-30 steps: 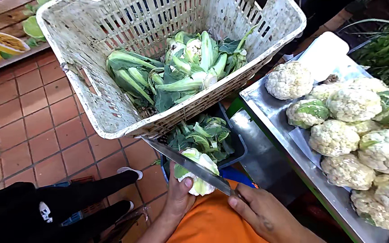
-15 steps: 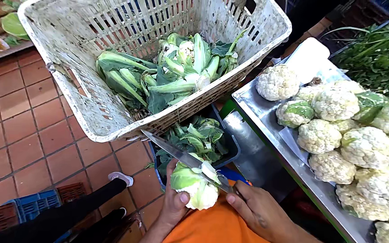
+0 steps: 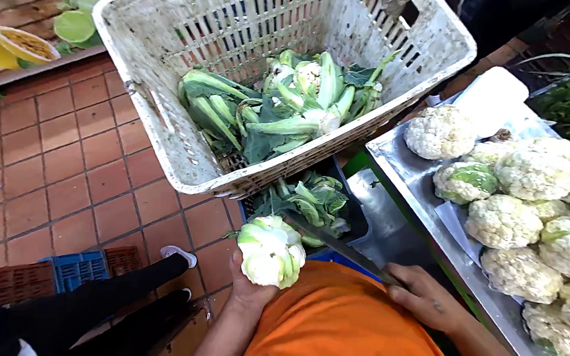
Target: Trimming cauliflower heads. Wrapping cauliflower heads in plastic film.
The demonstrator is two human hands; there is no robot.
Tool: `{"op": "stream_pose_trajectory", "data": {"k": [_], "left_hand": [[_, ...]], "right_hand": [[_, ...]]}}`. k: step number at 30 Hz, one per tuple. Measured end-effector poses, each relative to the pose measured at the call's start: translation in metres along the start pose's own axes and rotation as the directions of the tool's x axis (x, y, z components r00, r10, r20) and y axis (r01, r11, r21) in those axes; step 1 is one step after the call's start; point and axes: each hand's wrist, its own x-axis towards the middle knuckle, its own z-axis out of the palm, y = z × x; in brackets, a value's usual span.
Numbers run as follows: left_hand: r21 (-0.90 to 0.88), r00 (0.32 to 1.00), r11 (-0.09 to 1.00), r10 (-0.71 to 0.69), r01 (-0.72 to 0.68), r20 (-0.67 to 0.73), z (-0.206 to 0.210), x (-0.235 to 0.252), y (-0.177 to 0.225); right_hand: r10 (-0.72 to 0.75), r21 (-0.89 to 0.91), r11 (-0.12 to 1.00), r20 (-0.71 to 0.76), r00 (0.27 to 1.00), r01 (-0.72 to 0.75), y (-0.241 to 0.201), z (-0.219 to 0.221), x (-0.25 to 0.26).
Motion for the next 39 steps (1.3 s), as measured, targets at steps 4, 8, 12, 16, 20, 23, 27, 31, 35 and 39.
{"op": "stream_pose_trajectory", "data": {"k": [4, 8, 12, 16, 20, 23, 27, 31, 35, 39], "left_hand": [[-0.084, 0.993, 0.996, -0.028, 0.018, -0.118, -0.003, 0.005, 0.006], [-0.073, 0.966, 0.996, 0.029, -0.049, -0.258, -0.001, -0.002, 0.011], [0.041, 0.953, 0.999, 0.027, -0.015, -0.301, -0.006, 0.008, 0.001], [0.089, 0.918, 0.995, -0.009, 0.048, -0.396, 0.008, 0.018, -0.010], [0.100, 0.879, 0.990, -0.042, 0.102, -0.476, 0.022, 0.028, -0.015], [0.159, 0.855, 0.978, -0.031, 0.132, -0.518, 0.030, 0.033, -0.013], [0.304, 0.957, 0.932, -0.116, 0.198, -0.267, 0.063, 0.017, -0.012], [0.514, 0.978, 0.840, -0.207, 0.174, 0.007, 0.072, 0.008, -0.004], [0.745, 0.987, 0.652, -0.040, 0.142, -0.153, 0.061, 0.017, -0.009], [0.929, 0.989, 0.369, 0.142, -0.008, -0.048, 0.065, 0.022, -0.022]], "right_hand": [[-0.037, -0.276, 0.957, -0.433, 0.901, -0.094, 0.056, -0.014, -0.039], [0.191, -0.379, 0.779, -0.615, 0.765, -0.500, 0.068, -0.051, -0.079], [0.391, -0.378, 0.603, -0.627, 0.674, -0.702, 0.077, -0.069, -0.087], [0.388, -0.381, 0.575, -0.652, 0.652, -0.724, 0.080, -0.071, -0.049], [0.302, -0.442, 0.553, -0.684, 0.664, -0.707, 0.075, -0.060, -0.030], [0.208, -0.370, 0.750, -0.654, 0.727, -0.548, 0.031, -0.042, -0.011], [0.123, 0.232, 0.971, -0.275, 0.953, -0.059, -0.048, 0.000, 0.047], [-0.107, 0.651, 0.747, -0.087, 0.990, 0.138, -0.074, -0.007, 0.080], [0.014, 0.932, 0.352, -0.092, 0.996, 0.081, -0.065, 0.008, 0.090], [0.071, 0.974, 0.223, -0.051, 0.996, 0.034, -0.070, 0.024, 0.102]]}}
